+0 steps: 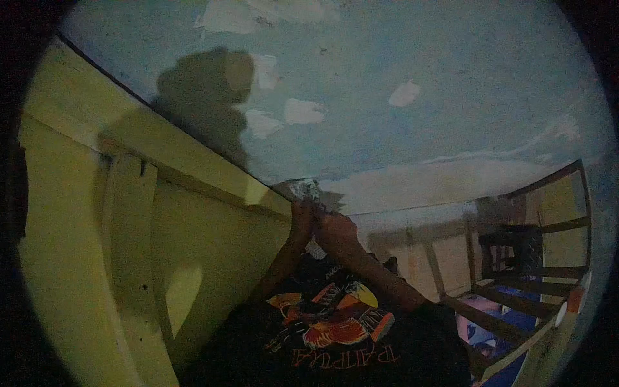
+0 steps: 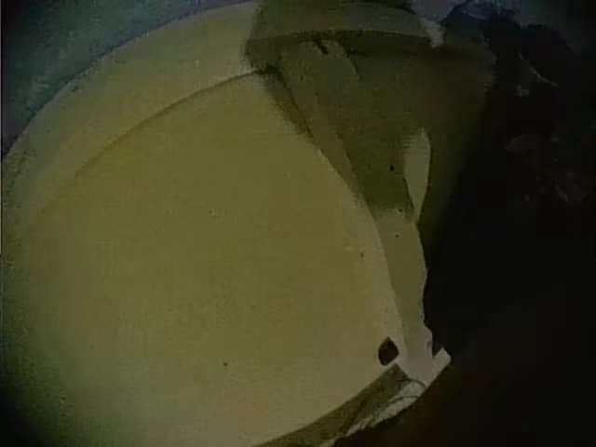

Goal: The person patches a hole in a wall with filler paste using a putty knife.

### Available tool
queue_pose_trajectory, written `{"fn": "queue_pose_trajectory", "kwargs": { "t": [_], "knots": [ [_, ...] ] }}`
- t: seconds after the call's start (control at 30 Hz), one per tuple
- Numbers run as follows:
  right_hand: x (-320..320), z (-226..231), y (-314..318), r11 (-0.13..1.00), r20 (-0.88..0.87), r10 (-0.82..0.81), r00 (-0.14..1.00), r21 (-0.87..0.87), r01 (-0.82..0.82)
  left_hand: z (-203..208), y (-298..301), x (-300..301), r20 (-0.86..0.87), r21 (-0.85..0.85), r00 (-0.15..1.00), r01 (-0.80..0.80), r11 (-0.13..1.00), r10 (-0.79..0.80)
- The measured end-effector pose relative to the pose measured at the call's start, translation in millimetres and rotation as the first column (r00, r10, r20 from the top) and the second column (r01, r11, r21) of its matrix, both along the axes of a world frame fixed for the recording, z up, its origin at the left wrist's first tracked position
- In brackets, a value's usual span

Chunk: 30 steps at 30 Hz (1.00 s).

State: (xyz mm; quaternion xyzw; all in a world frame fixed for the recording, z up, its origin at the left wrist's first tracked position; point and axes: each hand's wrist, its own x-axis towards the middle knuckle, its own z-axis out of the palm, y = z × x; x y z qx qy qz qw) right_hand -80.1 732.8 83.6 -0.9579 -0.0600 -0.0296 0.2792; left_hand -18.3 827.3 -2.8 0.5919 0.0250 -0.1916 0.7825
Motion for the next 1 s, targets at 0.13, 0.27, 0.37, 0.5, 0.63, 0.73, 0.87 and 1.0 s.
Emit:
{"fn": "queue_pose_trajectory", "kwargs": {
  "t": [0.13,0.27,0.37,0.5,0.63,0.73,0.87,1.0],
  "knots": [
    [4.0,-15.4,-6.5,0.999,-0.045,0.034,0.998,-0.038,-0.035,18.7,-10.7,-4.9,-0.166,0.037,0.972,-0.161,0.986,0.164],
    [15.7,-35.7,0.3,0.997,-0.127,0.028,0.991,-0.061,-0.036,-35.5,8.5,11.7,-0.034,0.065,0.999,-0.002,0.998,0.004],
    [15.5,-32.8,-1.1,0.993,-0.079,0.029,0.996,-0.11,-0.038,-3.3,-4.1,6.4,0.05,0.113,0.999,0.007,0.994,-0.012],
    [7.4,-5.0,-3.6,0.996,-0.032,0.023,0.999,-0.089,-0.026,7.0,-10.3,1.0,-0.045,0.119,0.991,-0.116,0.986,0.123],
    [13.6,-8.2,-11.5,0.989,-0.036,0.016,0.999,-0.149,-0.021,18.8,-19.6,2.6,-0.041,0.157,0.99,-0.125,0.98,0.133],
    [23.4,-28.4,-10.3,0.984,-0.131,0.046,0.99,-0.166,-0.068,4.3,-17.6,5.0,0.009,0.127,0.99,-0.138,0.982,0.138],
    [18.0,-20.7,-5.2,0.994,-0.002,0.047,0.999,-0.099,-0.047,-35.9,-13.5,15.5,0.347,0.418,0.934,-0.236,0.877,0.086],
    [7.2,-5.1,-3.9,0.999,0.012,0.024,1.0,-0.029,-0.023,52.3,-14.9,-5.9,-0.029,0.104,0.97,-0.237,0.966,0.241]
  ]
}}
